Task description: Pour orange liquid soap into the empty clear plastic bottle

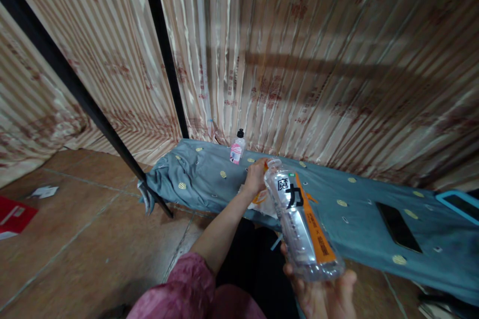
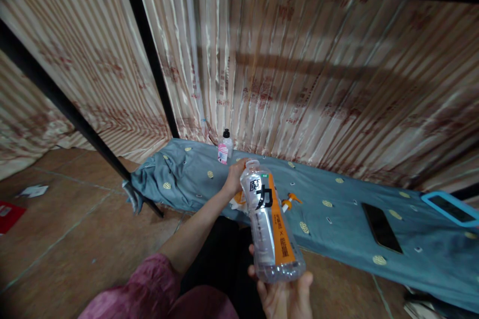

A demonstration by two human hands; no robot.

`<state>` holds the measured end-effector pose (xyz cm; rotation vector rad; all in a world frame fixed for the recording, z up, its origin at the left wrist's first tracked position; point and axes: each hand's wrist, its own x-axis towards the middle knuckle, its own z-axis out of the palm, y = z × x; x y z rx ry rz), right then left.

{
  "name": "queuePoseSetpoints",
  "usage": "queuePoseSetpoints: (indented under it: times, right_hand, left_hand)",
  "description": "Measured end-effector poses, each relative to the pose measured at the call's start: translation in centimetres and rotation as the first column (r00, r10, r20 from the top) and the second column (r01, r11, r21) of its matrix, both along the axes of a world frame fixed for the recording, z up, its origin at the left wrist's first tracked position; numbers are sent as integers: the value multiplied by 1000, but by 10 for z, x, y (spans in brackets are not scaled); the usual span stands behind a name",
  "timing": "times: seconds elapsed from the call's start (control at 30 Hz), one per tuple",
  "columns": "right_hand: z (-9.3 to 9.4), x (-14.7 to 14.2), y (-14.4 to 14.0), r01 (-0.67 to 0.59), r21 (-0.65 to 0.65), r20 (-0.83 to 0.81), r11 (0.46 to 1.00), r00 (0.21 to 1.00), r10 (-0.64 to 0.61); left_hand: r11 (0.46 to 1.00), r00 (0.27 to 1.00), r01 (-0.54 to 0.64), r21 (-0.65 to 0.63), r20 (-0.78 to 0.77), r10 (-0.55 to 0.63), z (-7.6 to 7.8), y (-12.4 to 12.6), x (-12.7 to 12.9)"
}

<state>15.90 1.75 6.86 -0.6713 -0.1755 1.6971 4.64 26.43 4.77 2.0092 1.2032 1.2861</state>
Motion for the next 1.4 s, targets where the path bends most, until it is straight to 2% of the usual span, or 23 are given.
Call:
queuePoseSetpoints:
  times: [1.07, 1.4]
  right_hand:
    - [1, 1, 0, -8, 1, 2, 1000, 1000, 8]
    - [8, -3, -1, 10, -16, 6, 1000, 1000, -10]
  left_hand:
    - [1000, 1000, 1, 7, -1, -1, -4, 2, 1]
    - [1000, 1000, 4, 19, -20, -3, -2, 1, 0]
